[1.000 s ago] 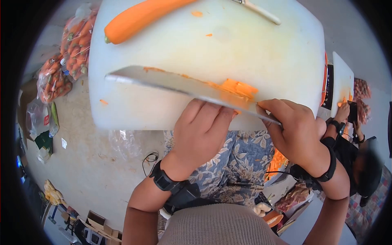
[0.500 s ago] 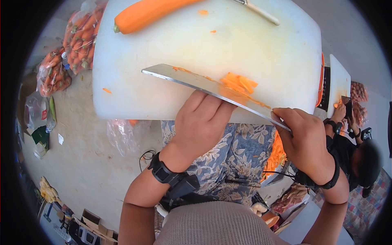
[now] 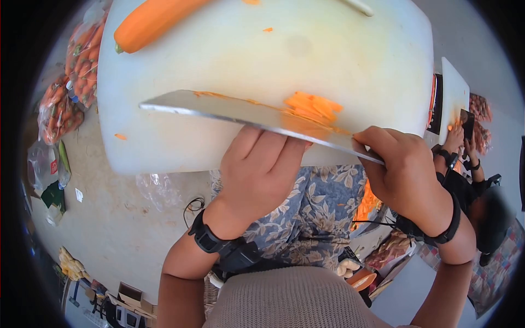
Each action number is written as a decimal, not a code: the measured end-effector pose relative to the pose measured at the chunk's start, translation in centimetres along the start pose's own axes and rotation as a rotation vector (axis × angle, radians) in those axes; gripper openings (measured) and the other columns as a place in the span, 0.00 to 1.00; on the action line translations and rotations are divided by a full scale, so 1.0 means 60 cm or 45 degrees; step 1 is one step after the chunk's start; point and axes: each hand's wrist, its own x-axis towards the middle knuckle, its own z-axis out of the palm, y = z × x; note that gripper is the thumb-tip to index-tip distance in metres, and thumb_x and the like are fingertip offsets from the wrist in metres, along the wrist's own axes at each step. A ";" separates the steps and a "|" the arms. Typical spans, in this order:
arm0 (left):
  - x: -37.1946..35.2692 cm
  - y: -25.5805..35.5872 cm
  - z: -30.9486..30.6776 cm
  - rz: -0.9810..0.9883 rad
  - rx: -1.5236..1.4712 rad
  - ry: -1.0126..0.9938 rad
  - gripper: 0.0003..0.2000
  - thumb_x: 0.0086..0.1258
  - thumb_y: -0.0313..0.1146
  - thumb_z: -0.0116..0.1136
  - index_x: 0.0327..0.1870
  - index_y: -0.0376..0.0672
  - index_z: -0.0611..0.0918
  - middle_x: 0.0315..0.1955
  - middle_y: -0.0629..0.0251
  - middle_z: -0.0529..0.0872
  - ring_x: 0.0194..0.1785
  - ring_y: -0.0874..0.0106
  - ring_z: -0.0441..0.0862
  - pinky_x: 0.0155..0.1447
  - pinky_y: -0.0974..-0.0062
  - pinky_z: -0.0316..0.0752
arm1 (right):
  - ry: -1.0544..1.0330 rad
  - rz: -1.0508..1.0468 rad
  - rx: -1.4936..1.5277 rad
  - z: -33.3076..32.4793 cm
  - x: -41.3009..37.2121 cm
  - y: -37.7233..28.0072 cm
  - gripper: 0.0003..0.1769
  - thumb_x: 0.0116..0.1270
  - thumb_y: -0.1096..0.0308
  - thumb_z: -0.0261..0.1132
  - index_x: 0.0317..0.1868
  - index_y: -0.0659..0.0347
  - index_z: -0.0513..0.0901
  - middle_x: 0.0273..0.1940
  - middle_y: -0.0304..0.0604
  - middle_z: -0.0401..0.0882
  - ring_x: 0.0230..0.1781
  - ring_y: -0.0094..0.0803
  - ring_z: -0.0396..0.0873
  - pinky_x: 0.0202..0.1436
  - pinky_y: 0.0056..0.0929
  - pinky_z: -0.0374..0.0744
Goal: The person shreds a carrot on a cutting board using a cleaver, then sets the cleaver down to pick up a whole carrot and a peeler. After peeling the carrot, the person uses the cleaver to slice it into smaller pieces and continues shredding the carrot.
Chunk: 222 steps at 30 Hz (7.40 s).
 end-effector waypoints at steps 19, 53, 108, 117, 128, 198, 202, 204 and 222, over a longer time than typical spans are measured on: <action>0.000 -0.002 -0.001 -0.005 0.002 0.143 0.12 0.52 0.26 0.71 0.38 0.39 0.86 0.40 0.64 0.83 0.43 0.63 0.80 0.43 0.71 0.78 | 0.086 0.045 0.101 -0.017 -0.027 -0.012 0.09 0.54 0.77 0.68 0.37 0.61 0.80 0.26 0.47 0.80 0.27 0.46 0.81 0.31 0.40 0.78; -0.029 -0.005 0.000 0.054 -0.060 0.152 0.15 0.53 0.23 0.67 0.44 0.40 0.88 0.40 0.67 0.82 0.43 0.66 0.78 0.46 0.72 0.77 | 0.171 0.053 0.098 -0.012 -0.031 -0.020 0.08 0.59 0.75 0.68 0.39 0.62 0.82 0.28 0.49 0.82 0.28 0.46 0.82 0.31 0.39 0.79; -0.019 -0.010 -0.003 0.039 0.024 0.087 0.13 0.52 0.25 0.62 0.41 0.39 0.87 0.40 0.66 0.84 0.47 0.66 0.80 0.45 0.74 0.81 | -0.049 0.069 -0.048 -0.021 -0.021 -0.037 0.07 0.55 0.77 0.67 0.35 0.61 0.78 0.25 0.48 0.79 0.27 0.48 0.81 0.32 0.43 0.78; -0.013 -0.010 -0.002 0.059 0.019 0.103 0.13 0.53 0.24 0.63 0.41 0.36 0.87 0.39 0.64 0.84 0.45 0.65 0.80 0.44 0.74 0.80 | -0.092 0.079 0.063 -0.007 0.009 -0.026 0.07 0.56 0.75 0.68 0.33 0.62 0.77 0.25 0.50 0.79 0.26 0.51 0.80 0.31 0.44 0.77; -0.015 -0.009 0.004 0.054 0.025 0.159 0.13 0.53 0.22 0.64 0.41 0.37 0.87 0.38 0.64 0.84 0.44 0.65 0.81 0.43 0.73 0.80 | 0.110 0.057 0.162 0.018 -0.008 -0.016 0.06 0.63 0.70 0.67 0.36 0.63 0.80 0.25 0.52 0.79 0.27 0.50 0.80 0.32 0.43 0.77; -0.022 -0.006 -0.005 0.042 -0.050 0.128 0.10 0.51 0.20 0.64 0.37 0.37 0.87 0.37 0.62 0.86 0.42 0.62 0.84 0.42 0.71 0.80 | 0.081 0.059 0.090 0.045 -0.008 -0.034 0.06 0.60 0.73 0.67 0.38 0.63 0.81 0.26 0.50 0.80 0.26 0.50 0.80 0.30 0.42 0.77; -0.027 -0.014 0.009 0.059 -0.083 0.241 0.09 0.53 0.20 0.64 0.37 0.37 0.86 0.36 0.61 0.85 0.41 0.63 0.84 0.41 0.70 0.80 | 0.142 0.097 0.113 0.033 -0.017 -0.035 0.07 0.64 0.69 0.67 0.37 0.63 0.81 0.25 0.51 0.80 0.26 0.51 0.80 0.31 0.43 0.77; -0.027 -0.016 0.006 0.057 -0.085 0.239 0.10 0.53 0.20 0.64 0.37 0.36 0.86 0.36 0.61 0.85 0.40 0.63 0.84 0.41 0.70 0.80 | 0.164 0.085 0.077 0.024 -0.027 -0.036 0.07 0.63 0.68 0.66 0.35 0.63 0.80 0.25 0.51 0.80 0.27 0.51 0.81 0.31 0.44 0.78; -0.031 -0.019 -0.004 0.045 -0.002 0.195 0.14 0.48 0.22 0.64 0.38 0.40 0.88 0.39 0.63 0.86 0.37 0.62 0.83 0.41 0.70 0.79 | -0.155 0.101 -0.122 0.012 -0.032 -0.047 0.13 0.51 0.81 0.65 0.39 0.62 0.80 0.28 0.48 0.81 0.27 0.48 0.81 0.28 0.40 0.76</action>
